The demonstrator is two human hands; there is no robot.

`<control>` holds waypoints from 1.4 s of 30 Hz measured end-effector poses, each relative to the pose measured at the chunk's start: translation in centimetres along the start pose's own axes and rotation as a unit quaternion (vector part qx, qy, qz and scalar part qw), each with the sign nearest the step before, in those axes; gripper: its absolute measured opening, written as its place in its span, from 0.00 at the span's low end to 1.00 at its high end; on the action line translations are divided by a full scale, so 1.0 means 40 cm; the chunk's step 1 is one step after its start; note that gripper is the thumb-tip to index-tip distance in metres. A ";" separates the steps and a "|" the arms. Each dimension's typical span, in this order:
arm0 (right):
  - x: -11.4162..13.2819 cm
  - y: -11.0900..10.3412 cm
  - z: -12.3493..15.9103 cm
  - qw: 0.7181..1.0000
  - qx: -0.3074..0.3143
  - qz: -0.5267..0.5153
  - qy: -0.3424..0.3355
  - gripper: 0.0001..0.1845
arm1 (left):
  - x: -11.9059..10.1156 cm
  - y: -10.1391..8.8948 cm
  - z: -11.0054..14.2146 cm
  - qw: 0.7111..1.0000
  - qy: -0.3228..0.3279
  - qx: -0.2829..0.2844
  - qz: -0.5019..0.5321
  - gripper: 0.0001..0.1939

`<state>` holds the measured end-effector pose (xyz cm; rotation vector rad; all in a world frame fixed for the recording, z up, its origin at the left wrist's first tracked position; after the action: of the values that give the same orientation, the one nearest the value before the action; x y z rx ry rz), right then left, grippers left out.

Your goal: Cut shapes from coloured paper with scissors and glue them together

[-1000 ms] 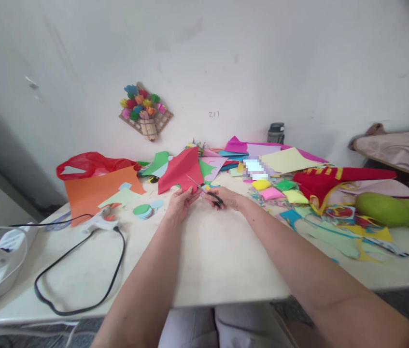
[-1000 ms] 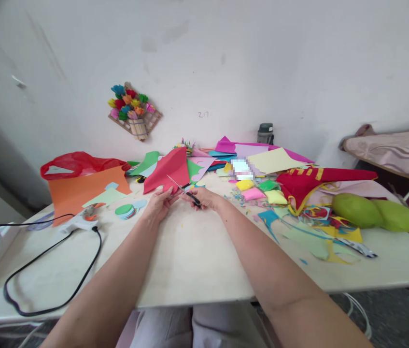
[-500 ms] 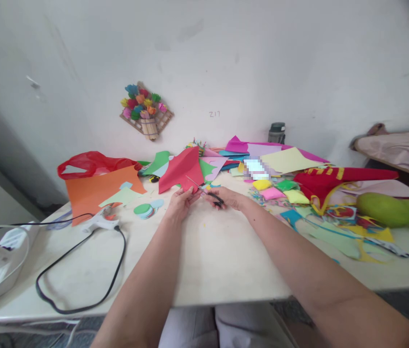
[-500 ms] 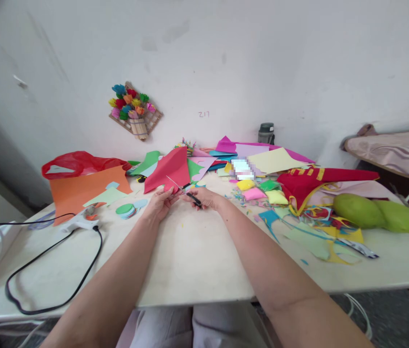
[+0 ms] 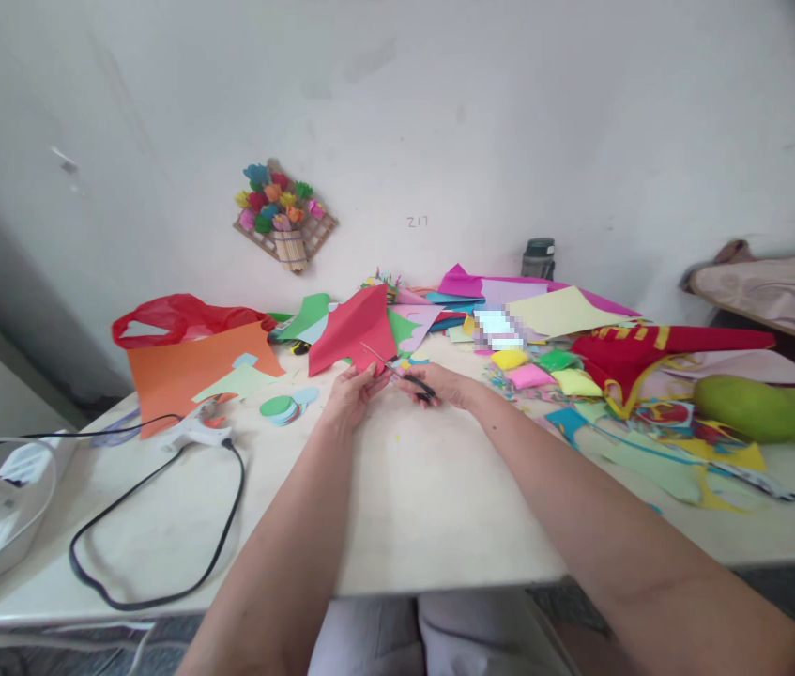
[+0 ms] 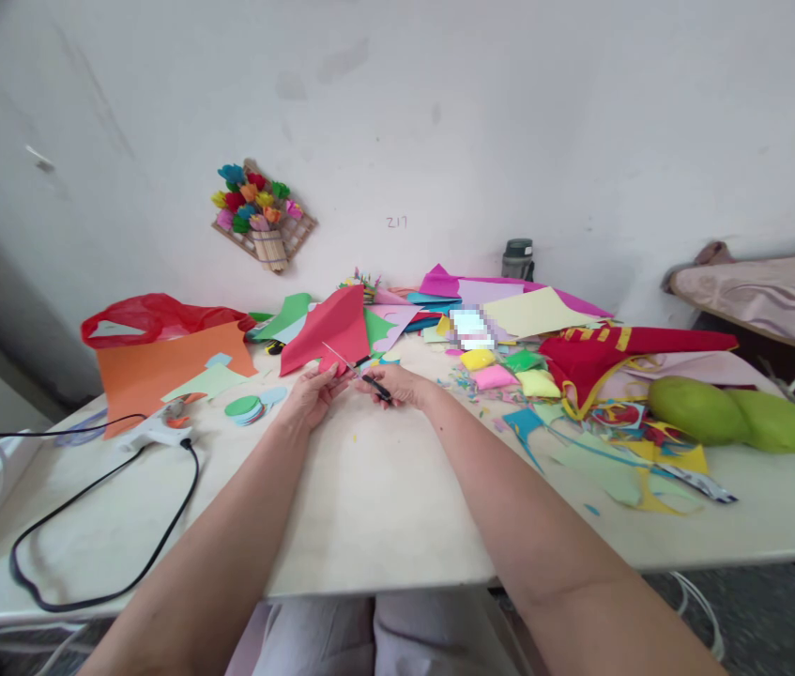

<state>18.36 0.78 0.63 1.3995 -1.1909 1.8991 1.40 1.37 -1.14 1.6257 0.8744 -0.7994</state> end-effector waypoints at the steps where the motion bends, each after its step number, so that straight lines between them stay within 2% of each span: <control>1: 0.001 0.000 0.001 1.000 0.000 0.001 -0.002 0.16 | 0.000 0.000 0.000 1.000 -0.001 -0.001 -0.001 0.04; 42: 0.026 0.006 0.022 1.000 -0.001 0.018 0.014 0.14 | 0.002 -0.001 -0.002 1.000 0.000 -0.012 0.013 0.03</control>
<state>18.25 -0.19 1.61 1.3552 -1.2133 1.9341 1.40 1.45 -1.22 1.6130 0.8570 -0.7686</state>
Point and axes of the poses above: each hand's wrist, its own z-axis away from the middle knuckle, its own y-axis out of the palm, x = y × z, the point moved 2 cm from there along -z, towards the middle knuckle, and after that the axes turned 5 degrees about y, right-handed, at the moved point
